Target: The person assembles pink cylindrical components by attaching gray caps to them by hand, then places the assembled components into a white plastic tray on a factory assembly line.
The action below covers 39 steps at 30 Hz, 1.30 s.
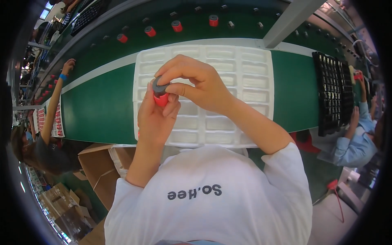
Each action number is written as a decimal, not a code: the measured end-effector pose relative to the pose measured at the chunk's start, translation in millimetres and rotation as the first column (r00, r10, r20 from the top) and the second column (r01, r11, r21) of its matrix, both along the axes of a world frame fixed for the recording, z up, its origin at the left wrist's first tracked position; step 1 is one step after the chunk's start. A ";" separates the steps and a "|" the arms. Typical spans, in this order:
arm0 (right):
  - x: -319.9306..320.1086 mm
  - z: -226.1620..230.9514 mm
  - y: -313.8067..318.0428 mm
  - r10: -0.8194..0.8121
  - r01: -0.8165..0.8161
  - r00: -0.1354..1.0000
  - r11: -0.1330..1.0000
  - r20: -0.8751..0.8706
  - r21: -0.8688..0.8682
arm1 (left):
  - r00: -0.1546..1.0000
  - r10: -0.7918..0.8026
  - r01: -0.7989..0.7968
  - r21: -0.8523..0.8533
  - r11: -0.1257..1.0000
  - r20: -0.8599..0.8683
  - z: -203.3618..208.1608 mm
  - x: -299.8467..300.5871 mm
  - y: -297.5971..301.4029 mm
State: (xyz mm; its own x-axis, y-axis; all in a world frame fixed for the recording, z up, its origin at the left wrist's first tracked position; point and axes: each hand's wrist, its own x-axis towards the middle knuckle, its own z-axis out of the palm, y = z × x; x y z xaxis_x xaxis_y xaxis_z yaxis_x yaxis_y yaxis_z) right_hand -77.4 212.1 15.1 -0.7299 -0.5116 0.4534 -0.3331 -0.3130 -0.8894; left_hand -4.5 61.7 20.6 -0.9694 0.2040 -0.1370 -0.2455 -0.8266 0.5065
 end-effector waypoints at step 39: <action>23.4 -15.7 13.1 -0.143 0.129 0.985 0.982 0.092 0.135 | 0.937 0.090 0.019 -0.308 0.951 0.337 -5.6 -0.6 21.5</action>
